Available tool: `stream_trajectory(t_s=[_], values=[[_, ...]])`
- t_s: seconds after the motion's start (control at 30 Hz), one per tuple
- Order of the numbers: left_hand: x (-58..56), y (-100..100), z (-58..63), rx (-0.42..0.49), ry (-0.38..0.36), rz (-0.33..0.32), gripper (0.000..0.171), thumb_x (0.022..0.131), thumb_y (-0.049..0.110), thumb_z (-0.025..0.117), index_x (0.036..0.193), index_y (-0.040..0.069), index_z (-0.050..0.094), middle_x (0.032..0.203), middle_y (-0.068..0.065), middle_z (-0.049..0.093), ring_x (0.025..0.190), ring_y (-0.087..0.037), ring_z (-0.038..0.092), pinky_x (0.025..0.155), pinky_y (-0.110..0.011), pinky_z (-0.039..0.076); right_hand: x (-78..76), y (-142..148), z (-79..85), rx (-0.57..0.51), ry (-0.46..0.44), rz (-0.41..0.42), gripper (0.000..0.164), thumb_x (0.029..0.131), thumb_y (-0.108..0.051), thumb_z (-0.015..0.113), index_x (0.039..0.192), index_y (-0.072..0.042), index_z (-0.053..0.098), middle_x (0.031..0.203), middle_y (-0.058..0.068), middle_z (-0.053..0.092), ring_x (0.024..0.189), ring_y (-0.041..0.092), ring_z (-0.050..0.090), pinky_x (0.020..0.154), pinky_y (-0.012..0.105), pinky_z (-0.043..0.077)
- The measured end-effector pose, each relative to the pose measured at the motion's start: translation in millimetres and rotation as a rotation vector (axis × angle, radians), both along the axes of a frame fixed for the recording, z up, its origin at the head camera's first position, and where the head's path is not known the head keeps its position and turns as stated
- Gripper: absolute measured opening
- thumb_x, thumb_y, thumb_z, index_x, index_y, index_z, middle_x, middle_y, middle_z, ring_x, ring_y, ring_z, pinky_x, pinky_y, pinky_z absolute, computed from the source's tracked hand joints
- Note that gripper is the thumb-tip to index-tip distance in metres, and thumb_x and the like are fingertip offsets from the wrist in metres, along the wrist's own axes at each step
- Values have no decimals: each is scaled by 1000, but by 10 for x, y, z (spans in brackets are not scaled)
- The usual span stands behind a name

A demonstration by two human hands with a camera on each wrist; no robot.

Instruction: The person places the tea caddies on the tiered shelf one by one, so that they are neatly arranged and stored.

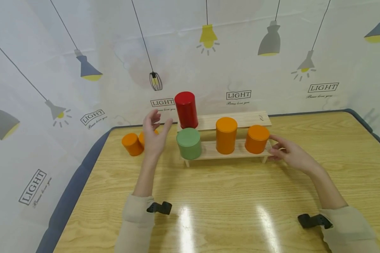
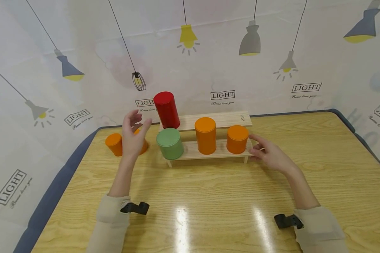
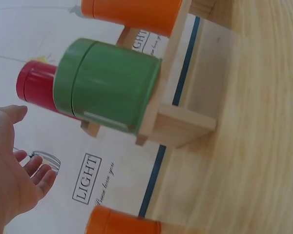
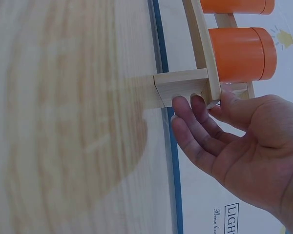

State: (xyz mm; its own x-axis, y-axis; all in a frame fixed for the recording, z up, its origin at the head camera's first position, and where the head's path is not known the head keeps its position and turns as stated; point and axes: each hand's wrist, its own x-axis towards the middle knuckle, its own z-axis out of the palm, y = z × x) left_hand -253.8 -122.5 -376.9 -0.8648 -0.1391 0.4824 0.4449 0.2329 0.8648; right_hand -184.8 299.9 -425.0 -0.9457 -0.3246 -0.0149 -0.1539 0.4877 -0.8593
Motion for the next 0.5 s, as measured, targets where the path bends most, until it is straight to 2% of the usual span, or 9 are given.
stream_trajectory(t_s=[0.23,0.5], values=[[-1,-205,-165,-82,-57,55,59,95,21,73,142,-2,47,134,-21,52,122,-30,50,108,-46,41,8,5,1,-5,-2,5,58,107,-5,46,157,6,18,115,26,53,103,40,67,88,41,57],[-18,-405,-301,-169,-103,91,58,93,16,74,142,-2,49,136,-20,51,128,-32,46,114,-41,34,5,14,-7,-6,4,10,58,107,-6,45,157,6,18,116,27,53,103,41,67,88,42,57]])
